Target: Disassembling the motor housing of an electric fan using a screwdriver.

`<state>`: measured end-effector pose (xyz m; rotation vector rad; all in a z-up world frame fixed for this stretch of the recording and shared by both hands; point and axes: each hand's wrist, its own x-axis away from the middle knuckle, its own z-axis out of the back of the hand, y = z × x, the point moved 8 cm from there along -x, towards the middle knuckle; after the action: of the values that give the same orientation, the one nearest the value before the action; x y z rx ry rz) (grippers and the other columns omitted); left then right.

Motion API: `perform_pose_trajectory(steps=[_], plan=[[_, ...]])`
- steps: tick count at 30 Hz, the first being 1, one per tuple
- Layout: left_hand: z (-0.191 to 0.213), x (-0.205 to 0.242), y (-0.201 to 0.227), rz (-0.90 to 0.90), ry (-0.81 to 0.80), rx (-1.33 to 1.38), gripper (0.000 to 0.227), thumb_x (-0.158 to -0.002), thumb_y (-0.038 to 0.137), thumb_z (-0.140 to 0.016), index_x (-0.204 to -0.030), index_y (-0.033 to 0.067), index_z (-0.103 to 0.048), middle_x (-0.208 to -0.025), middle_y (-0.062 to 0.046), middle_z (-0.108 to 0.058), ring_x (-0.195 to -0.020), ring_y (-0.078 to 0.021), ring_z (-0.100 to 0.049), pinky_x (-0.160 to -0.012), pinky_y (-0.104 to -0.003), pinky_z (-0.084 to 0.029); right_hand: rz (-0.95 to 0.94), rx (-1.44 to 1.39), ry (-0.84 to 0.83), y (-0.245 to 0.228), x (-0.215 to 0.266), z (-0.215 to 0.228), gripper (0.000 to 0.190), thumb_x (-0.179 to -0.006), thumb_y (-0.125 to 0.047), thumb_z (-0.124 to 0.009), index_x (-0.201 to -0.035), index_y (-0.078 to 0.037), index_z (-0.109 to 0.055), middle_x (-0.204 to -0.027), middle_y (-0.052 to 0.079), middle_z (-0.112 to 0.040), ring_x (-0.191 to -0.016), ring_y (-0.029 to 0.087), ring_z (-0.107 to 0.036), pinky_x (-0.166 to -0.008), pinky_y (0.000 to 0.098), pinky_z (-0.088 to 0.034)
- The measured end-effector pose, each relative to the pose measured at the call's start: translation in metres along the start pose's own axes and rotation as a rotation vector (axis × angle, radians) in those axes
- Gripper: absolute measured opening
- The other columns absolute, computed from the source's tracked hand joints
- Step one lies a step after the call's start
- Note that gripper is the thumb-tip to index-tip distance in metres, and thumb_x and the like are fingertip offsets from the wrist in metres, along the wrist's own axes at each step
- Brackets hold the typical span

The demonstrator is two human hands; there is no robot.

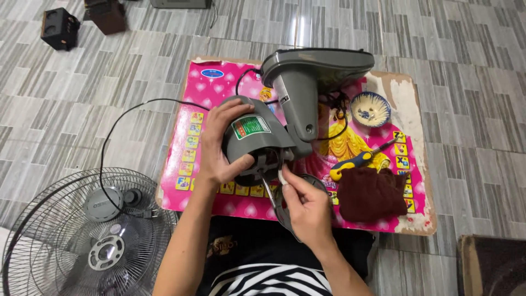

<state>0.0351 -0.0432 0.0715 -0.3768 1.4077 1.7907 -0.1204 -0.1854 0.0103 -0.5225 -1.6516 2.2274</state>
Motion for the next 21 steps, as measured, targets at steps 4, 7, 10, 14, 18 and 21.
perform_pose_trajectory(steps=[4, 7, 10, 14, 18, 21], plan=[[0.004, -0.001, -0.005, 0.019, -0.001, 0.085, 0.084, -0.072, 0.051, -0.064, -0.140, 0.0030, -0.053, -0.132, -0.014, -0.068, -0.130, -0.0324, -0.058, -0.116, -0.048, -0.042, 0.164, 0.295, 0.021, -0.025, 0.019, 0.008, 0.039, -0.086, -0.003, -0.066, -0.124, -0.004, -0.072, -0.091, 0.005, -0.082, -0.051, 0.010, -0.054, -0.048, 0.0233, -0.047], [0.000, -0.007, -0.001, -0.008, -0.015, 0.038, 0.081, -0.062, 0.041, -0.069, -0.133, 0.0028, -0.058, -0.131, -0.013, -0.066, -0.130, -0.0346, -0.057, -0.116, -0.049, -0.042, 0.225, 0.451, 0.032, -0.028, 0.018, 0.018, 0.041, -0.083, -0.001, -0.067, -0.124, -0.007, -0.073, -0.092, 0.007, -0.080, -0.050, 0.015, -0.057, -0.047, 0.0271, -0.048], [-0.004, -0.004, -0.006, 0.022, -0.041, -0.024, 0.083, -0.068, 0.054, -0.068, -0.135, 0.0067, -0.061, -0.139, -0.016, -0.057, -0.129, -0.0353, -0.053, -0.113, -0.052, -0.039, -0.010, 0.423, -0.105, -0.029, -0.013, 0.024, 0.039, -0.082, -0.006, -0.067, -0.120, -0.009, -0.077, -0.053, 0.003, -0.069, -0.039, 0.012, -0.043, -0.036, 0.0291, -0.036], [0.005, -0.009, -0.020, 0.078, -0.030, 0.073, 0.081, -0.069, 0.049, -0.066, -0.136, 0.0040, -0.057, -0.132, -0.011, -0.066, -0.124, -0.0310, -0.061, -0.110, -0.045, -0.046, -0.022, 0.400, -0.198, -0.054, -0.036, 0.026, 0.035, -0.083, -0.011, -0.066, -0.116, -0.006, -0.077, -0.064, 0.003, -0.077, -0.044, 0.013, -0.051, -0.042, 0.0283, -0.043], [0.008, -0.017, -0.045, 0.149, 0.032, 0.368, 0.090, -0.077, 0.065, -0.069, -0.149, 0.0138, -0.052, -0.130, -0.011, -0.069, -0.122, -0.0231, -0.062, -0.110, -0.043, -0.044, 0.216, 0.398, -0.178, -0.080, -0.035, 0.020, 0.035, -0.087, -0.008, -0.066, -0.118, -0.013, -0.079, -0.102, 0.014, -0.081, -0.101, 0.034, -0.073, -0.078, 0.0442, -0.060], [0.012, -0.021, -0.060, 0.223, -0.009, 0.508, 0.085, -0.075, 0.050, -0.067, -0.148, 0.0090, -0.050, -0.133, -0.017, -0.066, -0.121, -0.0269, -0.063, -0.107, -0.040, -0.047, 0.252, 0.450, -0.122, -0.102, -0.026, 0.021, 0.036, -0.085, -0.006, -0.066, -0.119, -0.007, -0.076, -0.089, 0.012, -0.080, -0.071, 0.027, -0.066, -0.060, 0.0386, -0.054]])
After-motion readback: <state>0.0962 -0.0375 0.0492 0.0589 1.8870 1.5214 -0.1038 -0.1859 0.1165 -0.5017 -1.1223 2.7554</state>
